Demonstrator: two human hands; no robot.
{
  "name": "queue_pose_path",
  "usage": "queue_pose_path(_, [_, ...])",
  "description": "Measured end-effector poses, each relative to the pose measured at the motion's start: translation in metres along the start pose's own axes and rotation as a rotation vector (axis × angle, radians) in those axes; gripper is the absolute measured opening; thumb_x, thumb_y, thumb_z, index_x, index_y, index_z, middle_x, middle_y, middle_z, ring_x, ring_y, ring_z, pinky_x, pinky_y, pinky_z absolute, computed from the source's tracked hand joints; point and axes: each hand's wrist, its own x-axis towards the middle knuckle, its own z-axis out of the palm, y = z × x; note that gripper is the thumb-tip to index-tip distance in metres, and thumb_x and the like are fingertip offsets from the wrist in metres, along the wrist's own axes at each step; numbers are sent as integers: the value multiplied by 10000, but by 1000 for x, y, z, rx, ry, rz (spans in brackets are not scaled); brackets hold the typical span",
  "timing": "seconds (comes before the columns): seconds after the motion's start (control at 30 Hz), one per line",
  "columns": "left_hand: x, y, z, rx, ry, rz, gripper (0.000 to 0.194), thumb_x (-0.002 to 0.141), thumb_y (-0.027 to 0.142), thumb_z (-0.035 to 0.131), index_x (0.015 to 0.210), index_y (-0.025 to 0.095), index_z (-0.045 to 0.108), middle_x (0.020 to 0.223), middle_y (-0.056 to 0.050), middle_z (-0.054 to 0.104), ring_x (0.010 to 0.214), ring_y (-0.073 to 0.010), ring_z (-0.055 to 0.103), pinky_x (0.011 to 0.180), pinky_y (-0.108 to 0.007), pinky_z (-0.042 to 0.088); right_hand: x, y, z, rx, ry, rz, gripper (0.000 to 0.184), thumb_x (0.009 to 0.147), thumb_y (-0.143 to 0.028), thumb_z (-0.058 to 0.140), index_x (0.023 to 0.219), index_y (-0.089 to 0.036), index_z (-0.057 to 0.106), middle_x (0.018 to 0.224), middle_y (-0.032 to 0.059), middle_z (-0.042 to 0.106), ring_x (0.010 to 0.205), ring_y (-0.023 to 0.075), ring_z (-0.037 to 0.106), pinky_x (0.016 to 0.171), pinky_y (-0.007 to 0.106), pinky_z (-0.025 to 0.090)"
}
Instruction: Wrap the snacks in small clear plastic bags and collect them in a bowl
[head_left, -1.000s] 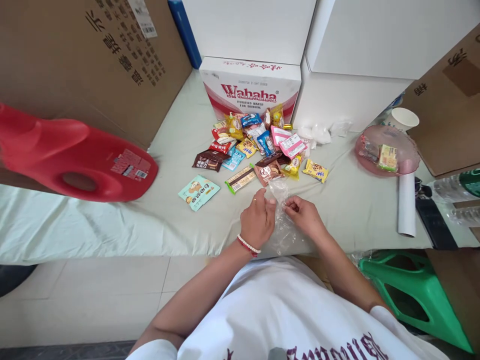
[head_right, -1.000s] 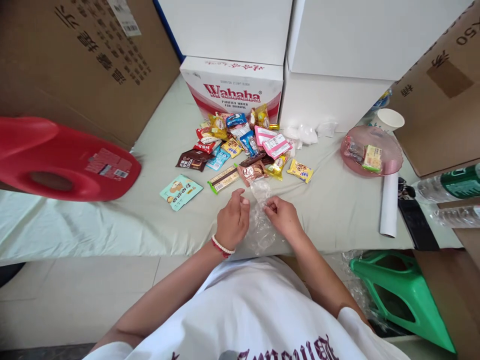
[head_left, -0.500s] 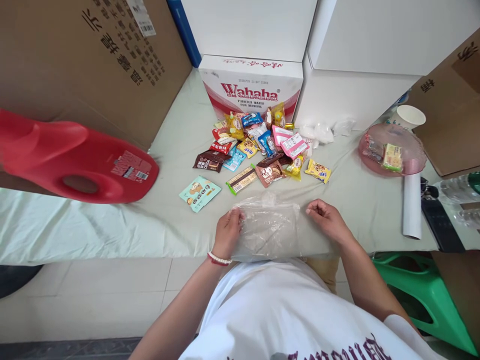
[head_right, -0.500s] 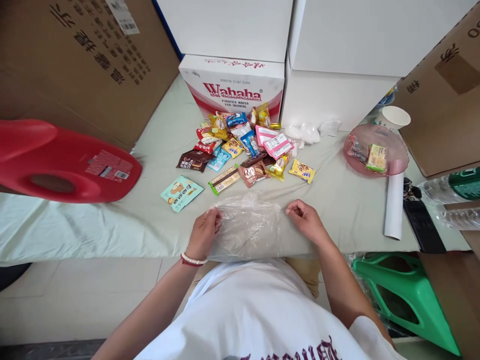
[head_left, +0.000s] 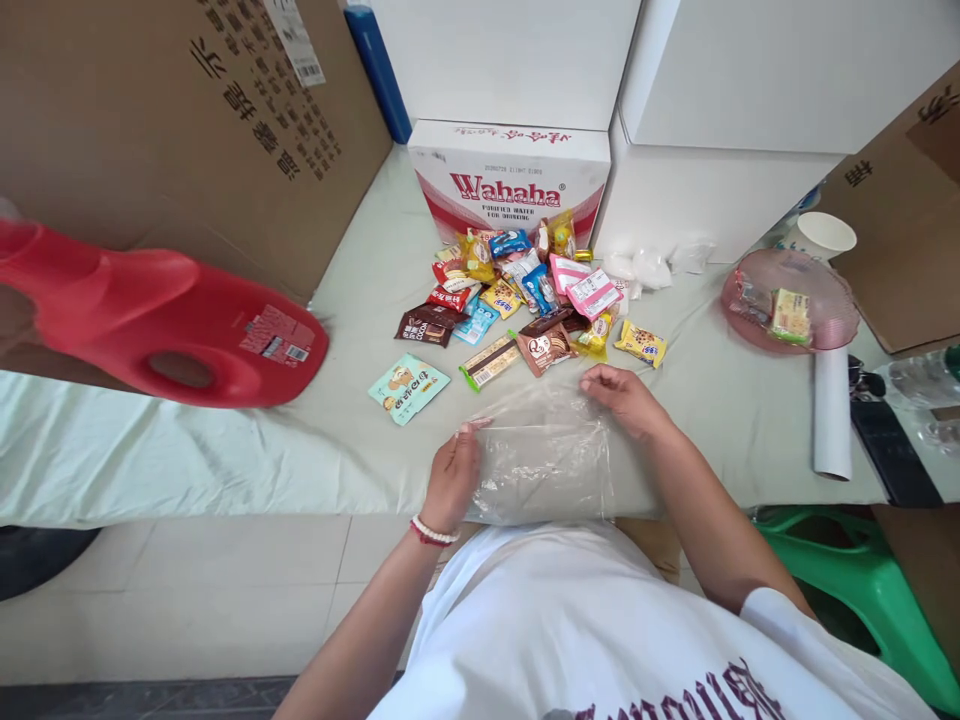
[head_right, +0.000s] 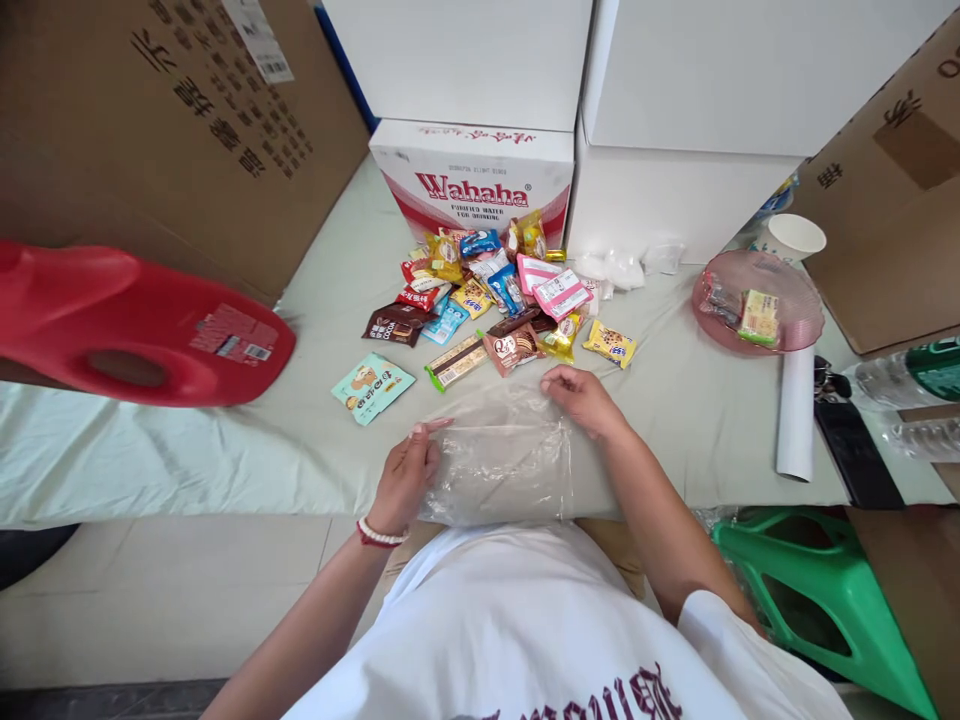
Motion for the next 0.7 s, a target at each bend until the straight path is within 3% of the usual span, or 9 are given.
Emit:
queue_pose_path(0.1, [-4,-3,-11,152,57,-29,672,1006,625,316,1374,134,592,700,-20,581,585,-193,562,600,-355,517,-3,2,-10,172,125,69,447,667,-576,815,819,-218,595,784,-16,589,696,134,564,645,280,514])
queue_pose_path(0.17, [-9,4,-14,417,237,114,688,943,565,524,1461,113,508,1062,-159,663,929,-290,653,834,-474,546,-2,4,-12,174,179,111,453,678,-580,804,826,-228,559,802,-7,609,687,148,598,594,283,525])
queue_pose_path(0.27, [-17,24,-11,794,405,345,563,919,371,620,1449,192,552,1465,-227,518,1393,-420,434,1101,-627,354,3,5,-11,43,221,81,381,768,-561,727,860,-242,539,773,-7,621,570,138,562,475,263,450])
queue_pose_path(0.3, [-18,31,-10,883,339,395,477,942,303,581,1416,244,589,1506,-190,510,1435,-416,399,1117,-632,324,4,5,-11,-12,228,48,350,798,-549,697,866,-244,538,747,-14,611,529,130,533,451,259,416])
queue_pose_path(0.37, [-18,43,-9,1005,51,421,437,967,226,510,1385,301,613,1508,-132,545,1356,-376,517,1063,-573,394,7,5,-14,-106,236,-22,301,837,-520,653,863,-243,538,697,-29,582,473,116,479,440,261,368])
queue_pose_path(0.43, [-19,53,-14,1054,-272,357,478,969,250,498,1442,284,556,1491,-129,570,1131,-325,674,915,-467,498,8,3,-22,-175,246,-58,276,850,-499,632,852,-238,543,660,-40,561,459,111,450,465,268,359])
queue_pose_path(0.53, [-25,72,-27,1003,-565,312,479,990,360,460,1451,260,543,1307,-132,693,884,-276,730,733,-367,520,7,2,-38,-254,259,-67,268,846,-487,634,848,-228,565,640,-39,558,511,124,458,524,274,368])
queue_pose_path(0.63, [-22,104,-31,865,-662,483,435,1038,427,329,1207,280,702,937,-101,747,798,-251,709,722,-335,511,4,-1,-49,-285,224,-66,288,832,-496,655,848,-216,587,634,-40,552,560,128,459,554,268,354])
queue_pose_path(0.7, [-2,122,-20,830,-505,602,467,1049,414,287,1113,260,723,925,-106,727,855,-251,699,806,-352,518,2,-6,-53,-268,161,-45,318,815,-516,675,855,-211,593,633,-44,545,561,120,447,546,259,338])
